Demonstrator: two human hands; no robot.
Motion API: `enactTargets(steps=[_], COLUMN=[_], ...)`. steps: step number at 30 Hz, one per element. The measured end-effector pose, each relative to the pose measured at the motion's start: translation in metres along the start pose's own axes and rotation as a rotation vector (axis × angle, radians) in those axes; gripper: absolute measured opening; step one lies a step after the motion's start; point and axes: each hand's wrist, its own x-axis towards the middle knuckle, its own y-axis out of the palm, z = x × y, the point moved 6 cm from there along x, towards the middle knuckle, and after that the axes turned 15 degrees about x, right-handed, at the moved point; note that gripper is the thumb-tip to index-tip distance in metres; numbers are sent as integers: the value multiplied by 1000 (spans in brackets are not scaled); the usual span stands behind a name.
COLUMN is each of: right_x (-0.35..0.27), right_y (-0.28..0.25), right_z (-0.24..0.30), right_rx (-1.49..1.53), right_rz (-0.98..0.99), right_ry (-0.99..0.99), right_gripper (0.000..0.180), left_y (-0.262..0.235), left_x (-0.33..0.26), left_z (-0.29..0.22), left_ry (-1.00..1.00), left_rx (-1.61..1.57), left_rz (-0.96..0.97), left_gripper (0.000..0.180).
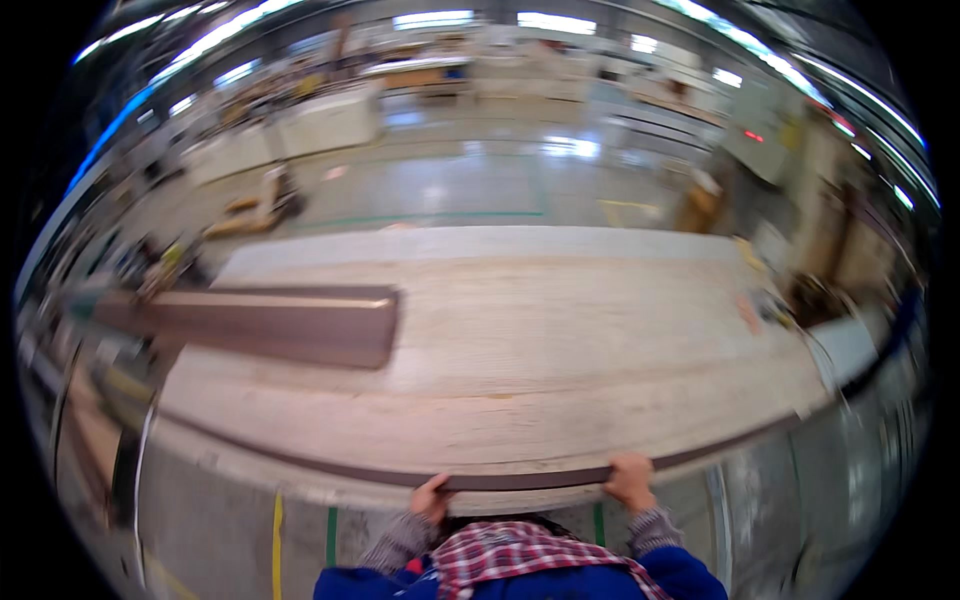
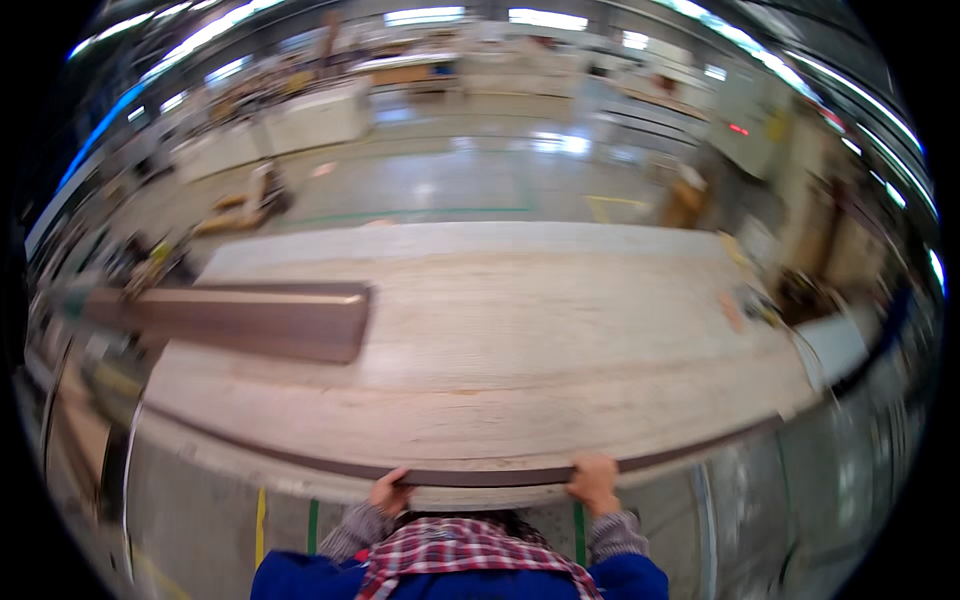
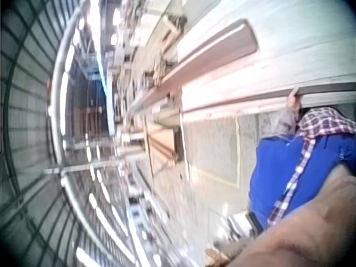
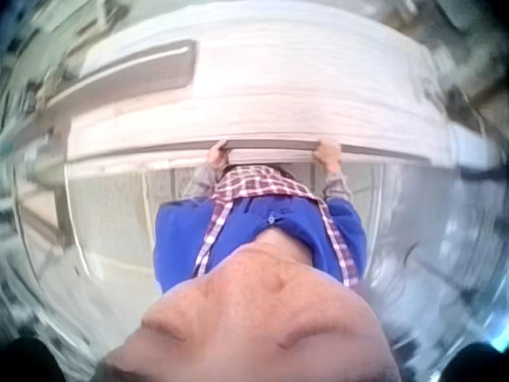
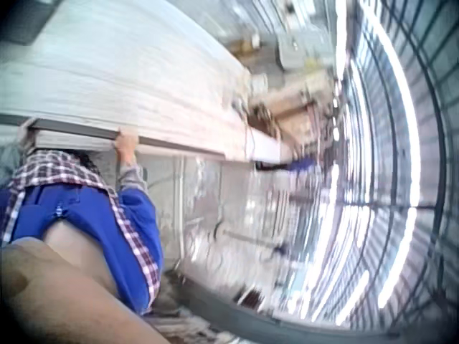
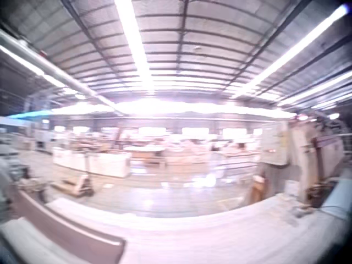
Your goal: The person assembles long wooden panels by aligning them on a workbench and securing them with a pneumatic nail gun. They repeatedly position the panels, use a small block as a guide, and drive nails along the edges to join the pieces.
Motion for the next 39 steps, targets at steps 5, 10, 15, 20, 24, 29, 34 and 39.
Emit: enactTargets(steps=[5,10,15,20,24,29,34,39], right_x=[5,8,5,10,5,3,12,7], right_y=[-17,26,28,-6,1,39,19,43], right_z=[1,-69,-78,-21,-36,-81,10,34], right_rx=[-8,97,80,-13,-25,75,228,370], right_rz=[-115,58,232,465,377,333,145,153], right_ry=[-68,-7,155,261,122,154,12,87], right_gripper=[21,22,34,45,35,48,49,27], left_y=[27,52,13,-32,-44,-30,11,54], left_x=[-24,-68,-65,-43,-30,-33,-33,-22], left_z=[-5,-63,-102,-123,-117,-112,-89,-40], left_ry=[-99,503,957,697,749,1036,982,1086], left_rx=[312,1381,1993,2249,2206,2151,2159,1995], left_rz=[33,-203,-374,-271,-128,-148,35,115], left_gripper=[21,27,61,64,57,50,47,45])
